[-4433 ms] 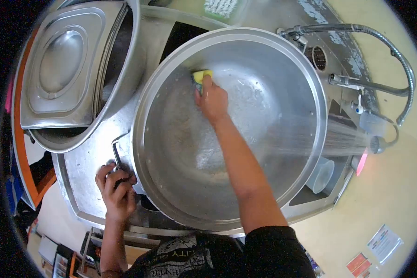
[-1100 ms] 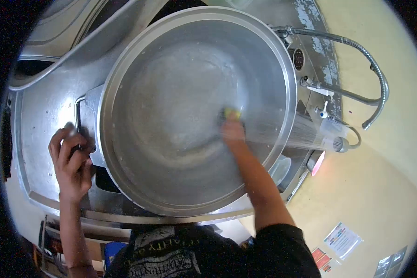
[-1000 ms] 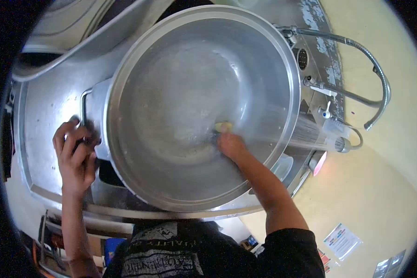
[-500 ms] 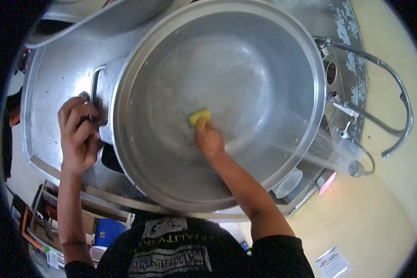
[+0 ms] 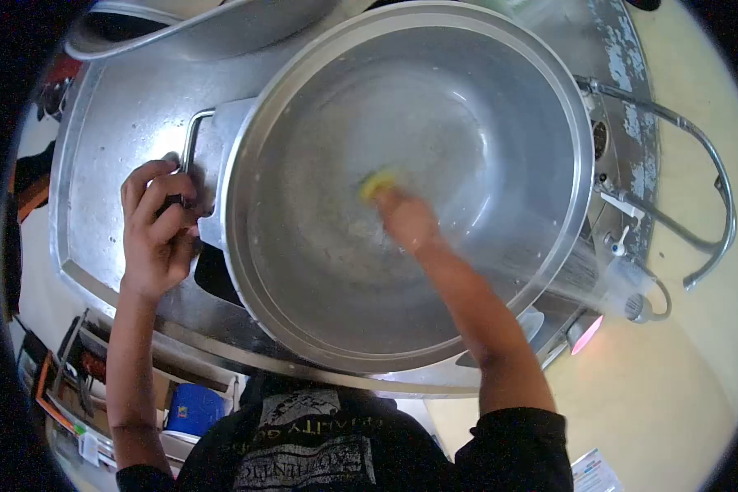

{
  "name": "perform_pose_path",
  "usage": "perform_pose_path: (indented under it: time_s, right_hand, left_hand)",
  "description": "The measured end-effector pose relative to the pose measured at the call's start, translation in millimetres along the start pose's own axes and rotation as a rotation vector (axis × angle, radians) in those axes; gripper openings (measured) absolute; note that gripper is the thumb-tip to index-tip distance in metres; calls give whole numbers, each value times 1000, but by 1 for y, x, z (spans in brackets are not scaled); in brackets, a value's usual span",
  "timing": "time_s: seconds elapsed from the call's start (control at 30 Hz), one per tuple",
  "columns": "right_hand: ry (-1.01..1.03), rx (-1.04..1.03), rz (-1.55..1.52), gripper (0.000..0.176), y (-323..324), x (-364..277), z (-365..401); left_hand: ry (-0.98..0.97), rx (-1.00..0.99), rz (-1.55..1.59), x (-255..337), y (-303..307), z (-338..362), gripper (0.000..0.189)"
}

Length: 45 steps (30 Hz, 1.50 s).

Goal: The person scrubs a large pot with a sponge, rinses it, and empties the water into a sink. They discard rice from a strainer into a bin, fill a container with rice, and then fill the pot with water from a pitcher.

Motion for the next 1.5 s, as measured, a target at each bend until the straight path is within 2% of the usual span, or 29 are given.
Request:
perform_pose_path:
  time_s: [0.03, 0.1, 0.13, 0.2, 0.27, 0.33, 0.4, 0.43, 0.5, 0.53, 0.6, 0.63, 0.7, 0.73, 0.8, 0.83, 0.9, 0.93, 1.0, 1.03, 1.1, 1.13, 1.2, 1.23, 1.33, 1.47, 1.5]
  right_hand:
    - [13, -9, 3, 17, -11, -4, -2]
    - [-25, 231, 14, 20, -38, -18, 7]
    - [-25, 240, 18, 20, -39, -19, 9]
    - [197, 110, 153, 16, -36, -30, 29]
    - [240, 68, 127, 16, -12, -8, 17]
    - [284, 19, 81, 16, -9, -12, 2]
    - [-231, 281, 32, 14, -20, -29, 1]
    - [-236, 265, 28, 14, -32, -37, 16]
    - [93, 227, 114, 13, -54, -42, 35]
    - [94, 222, 123, 13, -53, -26, 35]
    - [241, 84, 97, 14, -42, 4, 27]
    - [240, 90, 99, 14, -41, 1, 22]
    - [-142, 397, -105, 20, -22, -26, 15]
    - [-138, 377, -109, 20, -33, -35, 18]
    - [23, 280, -24, 26, -50, -49, 28]
    - [21, 278, -19, 26, -47, -40, 28]
    - [247, 79, 205, 30, -31, -20, 23]
    - [244, 95, 208, 30, -24, -20, 15]
    - [-6, 381, -45, 26, -6, -25, 1]
    - [6, 366, -49, 26, -19, -30, 0]
    - [149, 156, 56, 28, -55, -51, 14]
    - [152, 163, 55, 28, -58, -50, 23]
    - [229, -213, 69, 28, -61, -42, 52]
    - [241, -209, 75, 28, -54, -25, 49]
    - [-231, 88, -41, 26, -35, 39, 39]
    - [-222, 116, -261, 24, -41, -15, 9]
    - [38, 165, -134, 26, -46, -28, 19]
  left_hand:
    - [7, 4, 2, 0, 0, -1, 18]
    - [15, -4, 7, 1, 1, 2, 18]
    - [2, -3, 0, -1, 1, 0, 19]
    - [3, -11, 13, 4, 2, 4, 19]
    - [1, -5, 24, 1, 2, 3, 20]
    - [4, 18, 29, 1, 1, 1, 20]
    - [35, 20, 25, 2, 0, 5, 20]
    - [27, 6, 30, 3, 1, 6, 20]
    - [6, 20, 27, 1, 1, 1, 20]
    - [4, 16, 31, 1, 1, 3, 20]
    - [-7, 17, 29, 1, 2, 3, 19]
    - [-4, 28, 23, 2, 1, 2, 19]
    - [31, 28, 23, 1, -2, 5, 18]
    - [29, 37, 21, 0, -2, 4, 18]
    - [20, 26, 30, 1, -1, 3, 18]
    - [22, 29, 34, 0, -1, 4, 18]
    - [1, 20, 24, 0, -2, 5, 19]
    - [3, 29, 15, 1, -1, 4, 19]
    - [2, 48, 1, 0, -2, 1, 19]
    - [18, 55, 2, 2, -3, 4, 20]
    - [8, 34, 10, 2, -4, 5, 20]
    - [-5, 48, 1, 0, -4, 4, 20]
    - [-8, 36, 14, 1, -3, 5, 19]
    - [-7, 37, 15, 0, -3, 5, 19]
    - [-25, 47, 8, -1, -4, 4, 19]
    - [-19, 53, 0, -1, -6, 4, 19]
    - [-15, 53, 1, -1, -6, 6, 19]
Point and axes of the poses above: each hand's wrist, its own z-axis away from the middle knuckle, its own y-axis out of the back of the hand, x = y × z, the point moved 1 cm from there along -z, towards the middle knuckle, and after that the axes turned 1 degree about -z, right-handed, at the moved point
